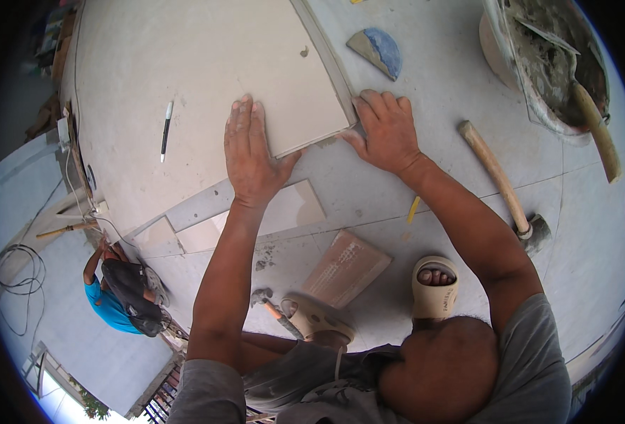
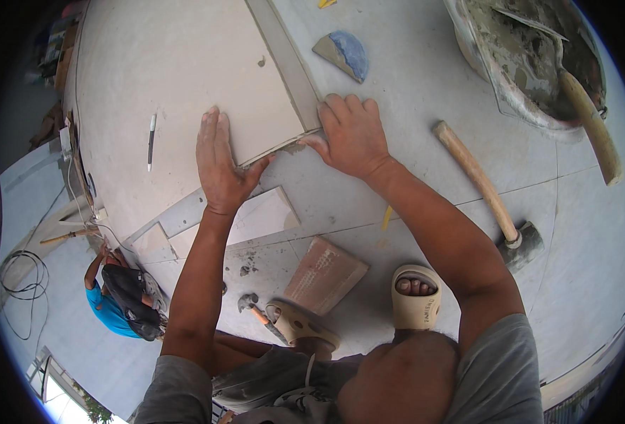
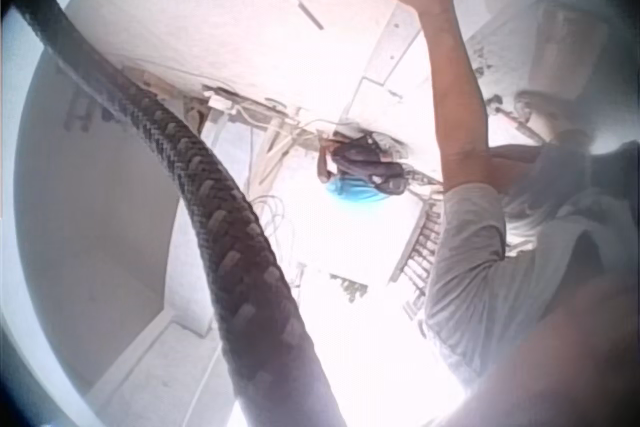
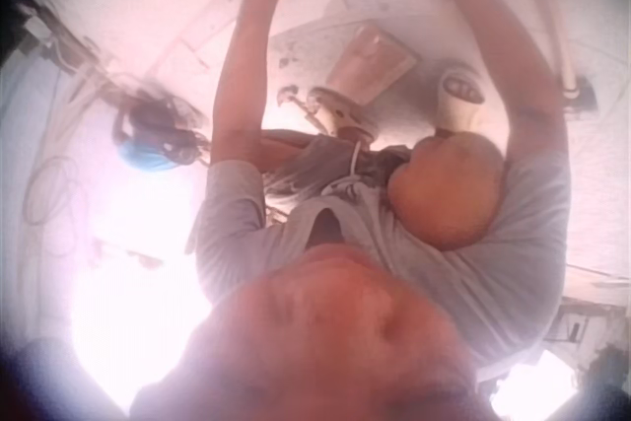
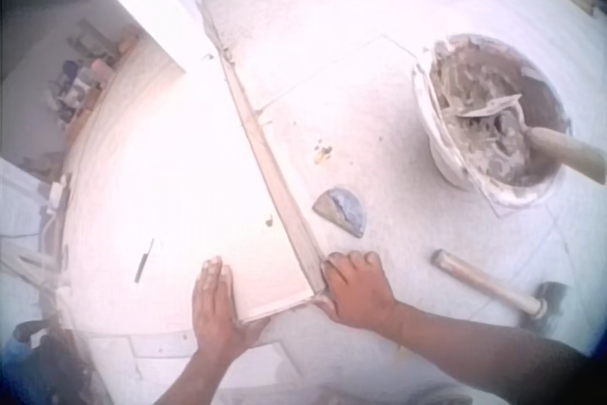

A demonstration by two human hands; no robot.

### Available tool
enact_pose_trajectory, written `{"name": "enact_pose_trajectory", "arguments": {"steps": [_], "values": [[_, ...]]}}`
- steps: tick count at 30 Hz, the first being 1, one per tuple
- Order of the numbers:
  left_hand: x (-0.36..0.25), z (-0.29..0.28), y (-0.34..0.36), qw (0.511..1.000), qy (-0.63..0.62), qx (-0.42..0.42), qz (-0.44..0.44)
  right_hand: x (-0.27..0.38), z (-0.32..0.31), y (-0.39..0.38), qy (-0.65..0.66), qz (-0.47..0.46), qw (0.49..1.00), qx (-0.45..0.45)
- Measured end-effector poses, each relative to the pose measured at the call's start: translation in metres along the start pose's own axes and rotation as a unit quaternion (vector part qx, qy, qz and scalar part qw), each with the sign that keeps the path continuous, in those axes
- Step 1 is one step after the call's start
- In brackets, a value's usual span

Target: The person applies adhesive to a small tile using a notched trowel, places it on the floor, and taps it into place with a rubber mallet. They then use a wooden spacer to align the tile with adjacent tiles.

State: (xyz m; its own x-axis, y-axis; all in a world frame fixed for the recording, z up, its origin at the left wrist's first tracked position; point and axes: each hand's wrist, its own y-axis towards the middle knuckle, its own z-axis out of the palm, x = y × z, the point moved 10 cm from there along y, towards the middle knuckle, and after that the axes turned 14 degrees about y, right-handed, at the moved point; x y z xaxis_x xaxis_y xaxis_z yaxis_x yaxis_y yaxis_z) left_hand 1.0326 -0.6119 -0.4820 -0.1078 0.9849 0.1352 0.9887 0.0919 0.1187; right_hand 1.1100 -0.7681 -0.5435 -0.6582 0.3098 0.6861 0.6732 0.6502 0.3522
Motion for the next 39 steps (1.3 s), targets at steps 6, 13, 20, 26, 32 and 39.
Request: {"name": "enact_pose_trajectory", "arguments": {"steps": [6, 13, 20, 26, 32, 39], "values": [[-0.001, 0.0, -0.001, 1.0, 0.007, -0.006, 0.012, -0.001, 0.002, -0.001, -0.014, 0.002, 1.0, -0.002], [-0.003, -0.005, 0.0, 1.0, 0.007, -0.007, 0.003, -0.004, -0.005, 0.003, 0.024, 0.076, 0.989, 0.12], [0.004, -0.001, -0.003, 0.997, -0.008, 0.078, 0.015, -0.006, -0.128, -0.107, -0.086, 0.144, 0.932, 0.321], [0.012, -0.004, -0.006, 0.993, -0.032, 0.102, 0.045, -0.021, -0.227, -0.218, -0.274, 0.207, 0.789, 0.51], [0.017, 0.005, -0.011, 0.984, 0.038, 0.171, 0.042, -0.035, -0.202, -0.255, -0.382, 0.053, 0.78, 0.492], [0.015, 0.007, -0.018, 0.986, 0.045, 0.159, 0.018, 0.052, -0.176, -0.221, -0.235, -0.124, 0.787, 0.556]]}}
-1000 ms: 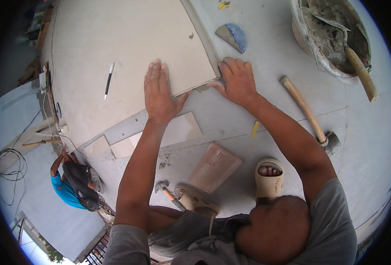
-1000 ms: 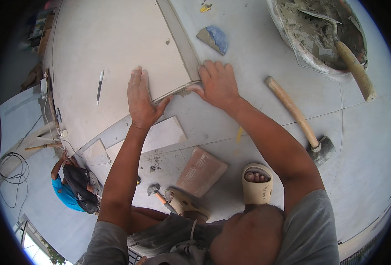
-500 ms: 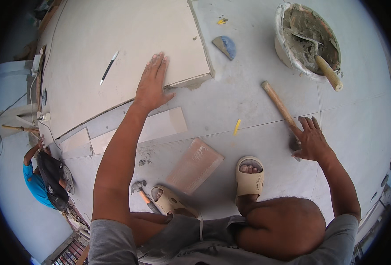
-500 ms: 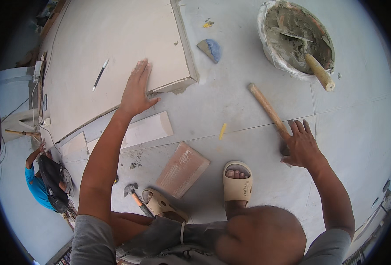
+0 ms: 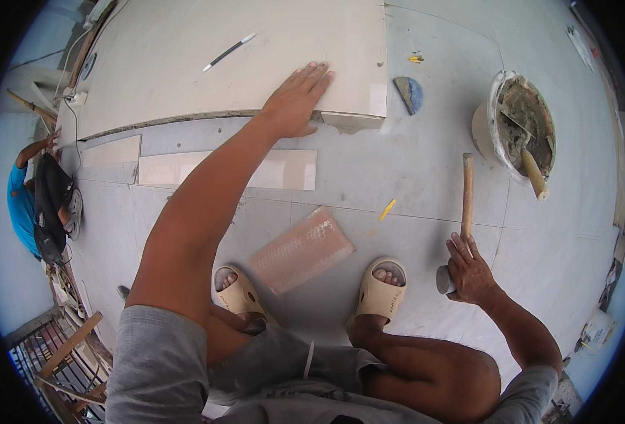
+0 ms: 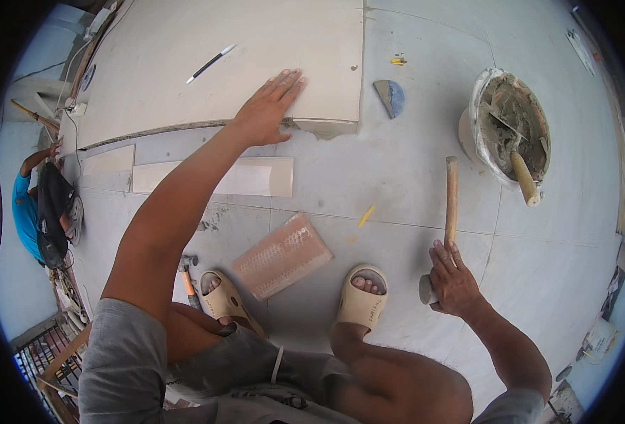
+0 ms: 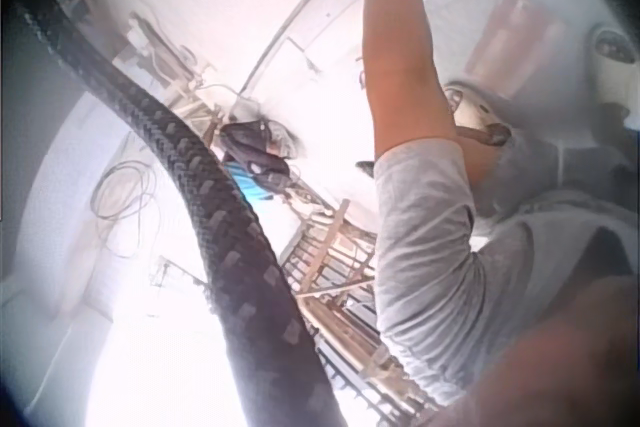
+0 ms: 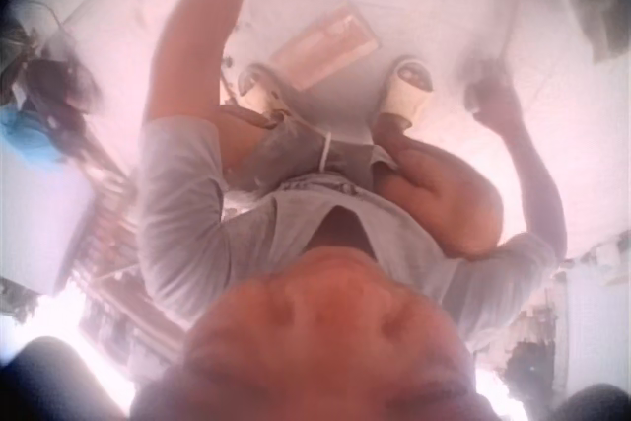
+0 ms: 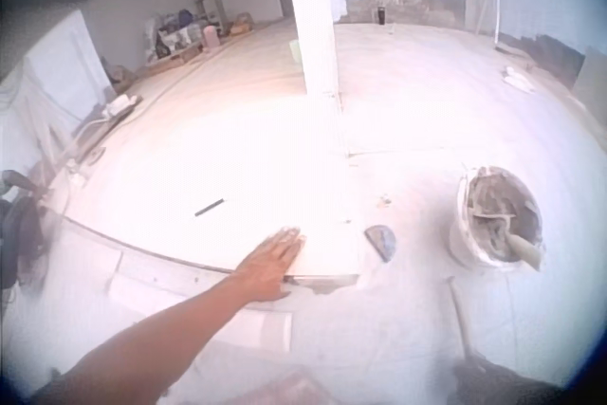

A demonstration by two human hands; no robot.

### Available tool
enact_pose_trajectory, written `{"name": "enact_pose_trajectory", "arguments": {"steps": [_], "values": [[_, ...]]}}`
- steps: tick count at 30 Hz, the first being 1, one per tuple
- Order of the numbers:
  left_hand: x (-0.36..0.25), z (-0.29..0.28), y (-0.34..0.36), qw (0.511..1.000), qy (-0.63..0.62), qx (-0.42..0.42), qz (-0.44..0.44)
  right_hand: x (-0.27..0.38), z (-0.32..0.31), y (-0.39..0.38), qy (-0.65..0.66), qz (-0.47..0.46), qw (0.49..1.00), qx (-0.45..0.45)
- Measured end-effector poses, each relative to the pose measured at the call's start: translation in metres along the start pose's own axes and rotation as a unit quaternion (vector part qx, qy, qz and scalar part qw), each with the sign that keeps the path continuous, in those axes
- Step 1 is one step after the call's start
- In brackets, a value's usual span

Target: The person applies adhesive to a small tile using a notched trowel, places it on the floor, and taps it into place with a rubber mallet. They then use a wooden spacer to align the tile with adjacent tiles.

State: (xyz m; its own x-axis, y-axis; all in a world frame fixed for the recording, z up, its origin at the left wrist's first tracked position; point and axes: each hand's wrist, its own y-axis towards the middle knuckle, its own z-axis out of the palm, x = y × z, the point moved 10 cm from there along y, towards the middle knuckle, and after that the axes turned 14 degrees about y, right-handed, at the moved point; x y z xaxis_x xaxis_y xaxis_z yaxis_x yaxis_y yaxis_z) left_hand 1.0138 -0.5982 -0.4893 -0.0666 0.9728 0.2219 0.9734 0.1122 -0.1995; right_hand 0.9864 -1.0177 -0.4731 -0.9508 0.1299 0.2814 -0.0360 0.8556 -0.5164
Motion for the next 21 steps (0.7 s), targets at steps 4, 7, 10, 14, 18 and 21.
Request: {"name": "enact_pose_trajectory", "arguments": {"steps": [4, 7, 10, 14, 18, 21], "values": [[-0.002, 0.001, 0.002, 0.999, -0.003, -0.026, -0.02, 0.063, -0.039, 0.043, 0.105, -0.088, 0.991, -0.009], [-0.003, 0.001, 0.003, 0.998, -0.005, -0.051, -0.032, 0.107, -0.062, 0.074, 0.194, -0.159, 0.967, -0.045], [-0.004, -0.001, 0.004, 0.996, -0.026, -0.077, -0.04, 0.144, -0.044, 0.119, 0.11, -0.203, 0.973, 0.005], [-0.005, -0.002, 0.004, 0.994, -0.015, -0.094, -0.053, 0.165, -0.048, 0.147, 0.214, -0.257, 0.941, -0.059], [-0.005, -0.002, 0.006, 0.992, -0.014, -0.104, -0.067, 0.164, -0.052, 0.16, 0.172, -0.264, 0.944, -0.1], [-0.006, -0.001, 0.005, 0.992, -0.011, -0.107, -0.067, 0.162, -0.053, 0.17, 0.175, -0.259, 0.947, -0.077]]}}
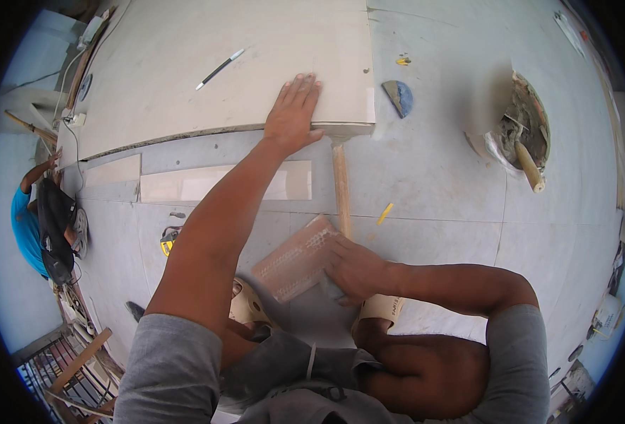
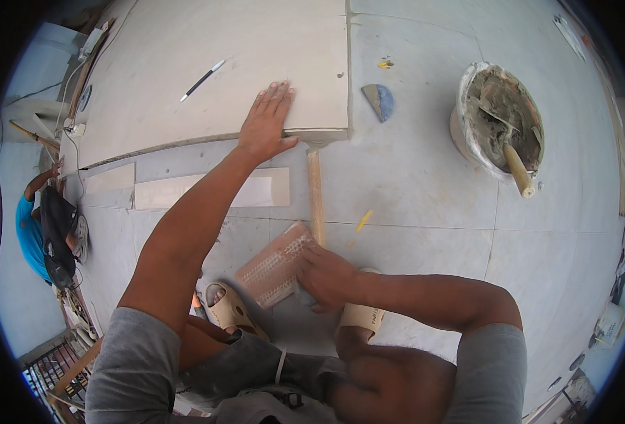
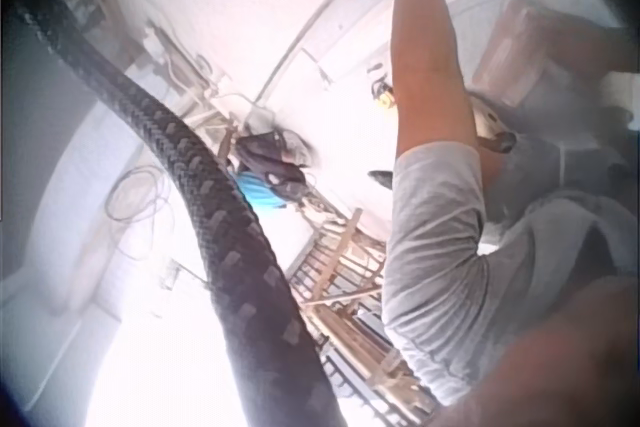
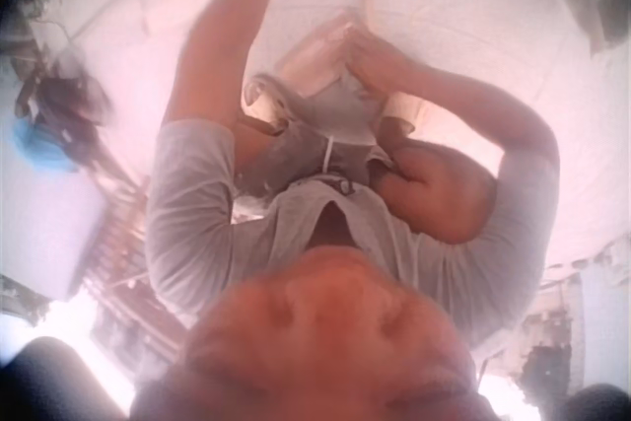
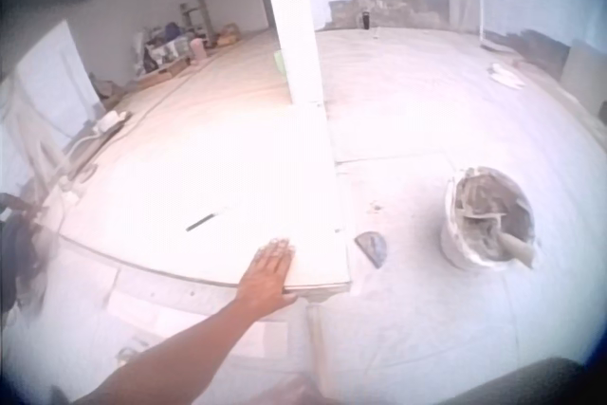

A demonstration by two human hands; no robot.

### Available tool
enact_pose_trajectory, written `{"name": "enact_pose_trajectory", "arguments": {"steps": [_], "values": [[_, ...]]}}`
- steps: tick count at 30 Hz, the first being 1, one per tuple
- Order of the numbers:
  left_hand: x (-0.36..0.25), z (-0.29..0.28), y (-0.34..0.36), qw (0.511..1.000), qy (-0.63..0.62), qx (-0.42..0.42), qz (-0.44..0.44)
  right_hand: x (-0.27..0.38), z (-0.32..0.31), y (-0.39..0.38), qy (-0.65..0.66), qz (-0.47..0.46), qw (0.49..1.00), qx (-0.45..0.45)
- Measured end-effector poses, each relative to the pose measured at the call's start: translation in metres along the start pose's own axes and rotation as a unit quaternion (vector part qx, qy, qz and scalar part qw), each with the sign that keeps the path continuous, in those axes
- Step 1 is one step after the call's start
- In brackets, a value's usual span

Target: The person applies adhesive to a small tile using a notched trowel, places it on the floor, and taps it into place with a rubber mallet. They then use a wooden spacer to align the tile with adjacent tiles.

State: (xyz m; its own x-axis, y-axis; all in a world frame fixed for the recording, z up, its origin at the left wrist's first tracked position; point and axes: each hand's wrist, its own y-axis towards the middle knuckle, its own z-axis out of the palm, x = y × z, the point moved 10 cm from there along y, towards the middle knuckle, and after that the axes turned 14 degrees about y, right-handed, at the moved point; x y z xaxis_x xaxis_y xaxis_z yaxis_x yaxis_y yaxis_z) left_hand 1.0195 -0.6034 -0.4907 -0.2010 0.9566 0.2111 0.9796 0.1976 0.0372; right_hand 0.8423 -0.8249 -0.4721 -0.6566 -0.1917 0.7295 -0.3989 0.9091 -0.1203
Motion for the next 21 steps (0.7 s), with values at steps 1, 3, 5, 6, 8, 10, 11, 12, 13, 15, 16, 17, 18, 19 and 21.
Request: {"name": "enact_pose_trajectory", "arguments": {"steps": [1, 3, 5, 6, 8, 10, 11, 12, 13, 15, 16, 17, 18, 19, 21], "values": [[0.0, 0.0, 0.0, 1.0, 0.0, 0.0, 0.001, -0.003, 0.0, 0.002, 0.014, 0.007, 1.0, 0.012], [0.0, 0.001, 0.001, 1.0, 0.006, 0.002, 0.003, -0.012, -0.003, 0.007, -0.019, 0.019, 0.999, 0.028], [0.0, 0.003, 0.001, 1.0, 0.013, 0.009, 0.0, -0.018, -0.006, 0.01, -0.034, 0.032, 0.998, 0.039], [-0.001, 0.003, 0.001, 1.0, 0.013, 0.01, 0.0, -0.02, -0.007, 0.011, -0.033, 0.039, 0.998, 0.042], [-0.001, 0.004, 0.001, 1.0, 0.016, 0.013, 0.002, -0.019, -0.005, 0.012, -0.026, 0.046, 0.997, 0.061], [-0.001, 0.004, 0.001, 1.0, 0.016, 0.016, 0.002, -0.016, 0.0, 0.01, -0.019, 0.044, 0.995, 0.087], [-0.001, 0.005, 0.002, 1.0, 0.016, 0.016, 0.005, -0.017, 0.001, 0.01, 0.001, 0.047, 0.994, 0.094], [-0.001, 0.004, 0.003, 1.0, 0.017, 0.01, 0.006, -0.017, 0.001, 0.009, 0.018, 0.048, 0.994, 0.093], [-0.002, 0.004, 0.003, 1.0, 0.018, 0.005, 0.009, -0.018, 0.001, 0.008, 0.031, 0.046, 0.994, 0.089], [-0.002, 0.004, 0.003, 1.0, 0.019, -0.002, 0.012, -0.027, -0.002, 0.007, -0.012, 0.051, 0.996, 0.074], [-0.002, 0.004, 0.003, 1.0, 0.018, -0.003, 0.012, -0.032, -0.003, 0.006, -0.042, 0.056, 0.995, 0.07], [-0.003, 0.005, 0.002, 1.0, 0.018, -0.004, 0.013, -0.032, -0.002, 0.005, -0.031, 0.054, 0.996, 0.067], [-0.003, 0.005, 0.002, 1.0, 0.017, -0.006, 0.014, -0.033, -0.001, 0.003, -0.024, 0.056, 0.996, 0.068], [-0.003, 0.005, 0.002, 1.0, 0.015, -0.009, 0.015, -0.033, 0.001, 0.002, -0.017, 0.058, 0.996, 0.07], [-0.001, 0.004, 0.002, 1.0, 0.011, -0.011, 0.013, -0.023, -0.009, 0.001, -0.058, 0.02, 0.998, 0.008]]}}
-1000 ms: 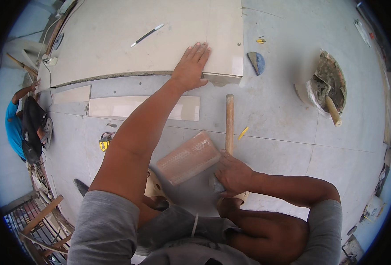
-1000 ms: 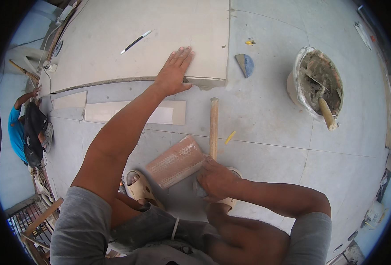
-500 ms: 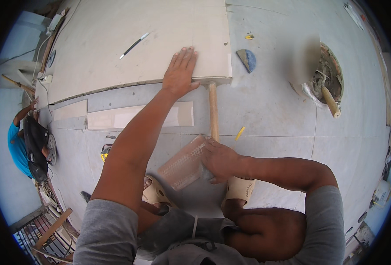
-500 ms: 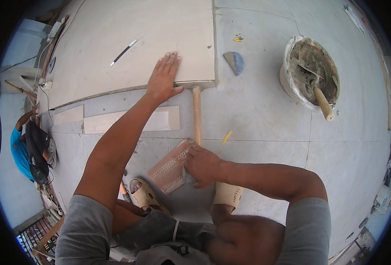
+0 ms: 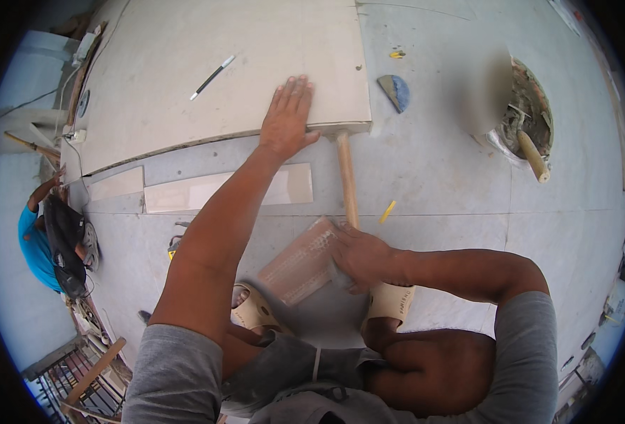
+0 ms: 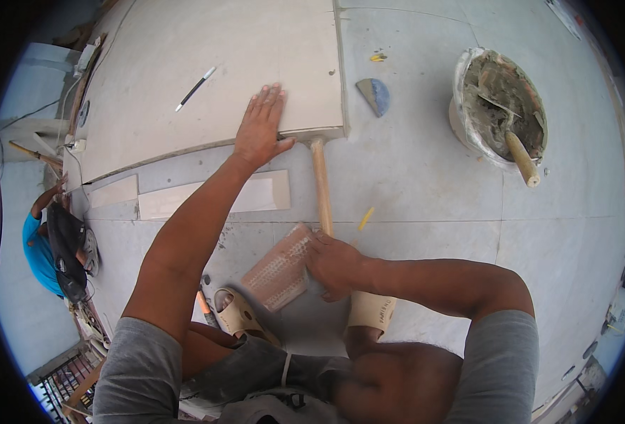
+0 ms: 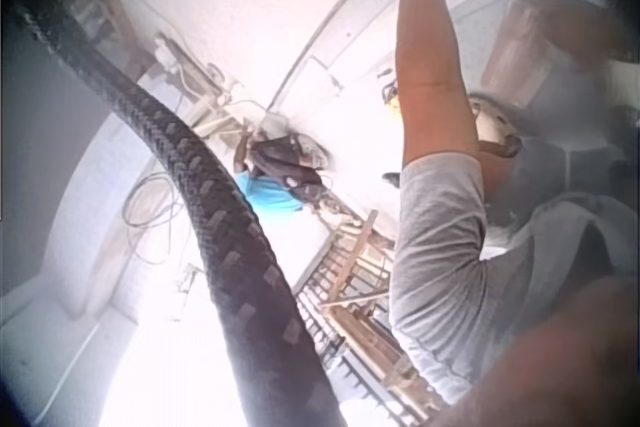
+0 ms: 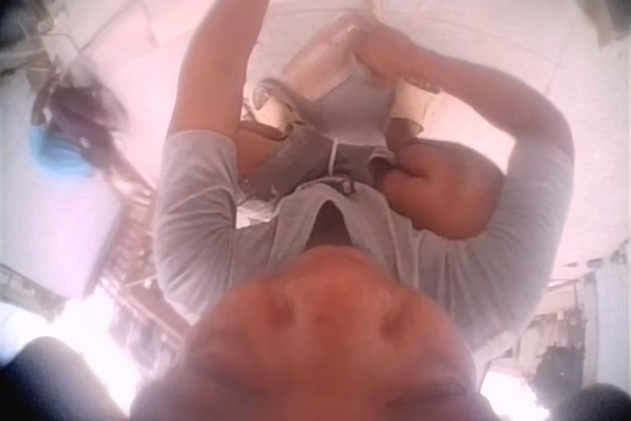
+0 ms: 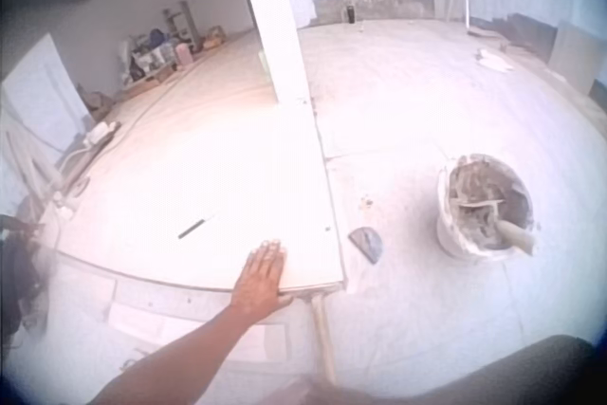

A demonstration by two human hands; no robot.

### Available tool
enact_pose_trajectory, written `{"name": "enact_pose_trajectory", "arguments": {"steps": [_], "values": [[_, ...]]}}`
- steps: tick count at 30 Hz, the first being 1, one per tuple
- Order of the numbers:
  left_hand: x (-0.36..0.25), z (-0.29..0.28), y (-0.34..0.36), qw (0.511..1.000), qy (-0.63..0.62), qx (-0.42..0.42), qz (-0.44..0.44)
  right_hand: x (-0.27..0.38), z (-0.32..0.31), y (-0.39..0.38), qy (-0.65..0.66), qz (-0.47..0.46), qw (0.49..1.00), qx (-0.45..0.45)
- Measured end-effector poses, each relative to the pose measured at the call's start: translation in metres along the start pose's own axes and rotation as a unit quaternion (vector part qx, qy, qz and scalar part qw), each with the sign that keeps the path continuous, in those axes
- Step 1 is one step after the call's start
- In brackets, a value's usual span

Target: The person applies adhesive to a small tile using a notched trowel, places it on the floor, and taps it into place with a rubber mallet. They then use a wooden spacer to align the tile with adjacent tiles.

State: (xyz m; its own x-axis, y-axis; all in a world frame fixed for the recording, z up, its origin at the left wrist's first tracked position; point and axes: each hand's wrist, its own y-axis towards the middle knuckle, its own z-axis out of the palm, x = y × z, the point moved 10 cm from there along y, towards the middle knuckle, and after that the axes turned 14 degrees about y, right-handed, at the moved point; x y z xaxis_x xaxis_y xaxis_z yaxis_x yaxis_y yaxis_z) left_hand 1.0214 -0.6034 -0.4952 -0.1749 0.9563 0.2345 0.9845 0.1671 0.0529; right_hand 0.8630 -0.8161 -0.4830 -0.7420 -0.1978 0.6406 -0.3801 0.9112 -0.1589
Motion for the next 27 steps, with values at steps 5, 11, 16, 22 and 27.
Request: {"name": "enact_pose_trajectory", "arguments": {"steps": [5, 11, 16, 22, 27], "values": [[0.0, 0.002, 0.001, 1.0, -0.002, 0.006, 0.003, -0.007, 0.01, 0.003, 0.004, 0.014, 0.998, 0.06], [0.002, -0.002, 0.002, 0.999, -0.033, 0.018, 0.013, -0.005, 0.013, 0.006, 0.005, 0.014, 0.997, 0.071], [0.003, -0.006, 0.001, 0.996, -0.049, 0.062, 0.046, 0.004, 0.018, 0.011, 0.014, -0.002, 0.995, 0.094], [0.004, -0.006, -0.001, 0.992, -0.086, 0.07, 0.064, -0.007, 0.01, 0.015, -0.021, 0.024, 0.997, 0.065], [0.005, -0.004, 0.001, 0.991, -0.077, 0.092, 0.064, 0.0, 0.014, 0.021, 0.036, 0.015, 0.995, 0.092]]}}
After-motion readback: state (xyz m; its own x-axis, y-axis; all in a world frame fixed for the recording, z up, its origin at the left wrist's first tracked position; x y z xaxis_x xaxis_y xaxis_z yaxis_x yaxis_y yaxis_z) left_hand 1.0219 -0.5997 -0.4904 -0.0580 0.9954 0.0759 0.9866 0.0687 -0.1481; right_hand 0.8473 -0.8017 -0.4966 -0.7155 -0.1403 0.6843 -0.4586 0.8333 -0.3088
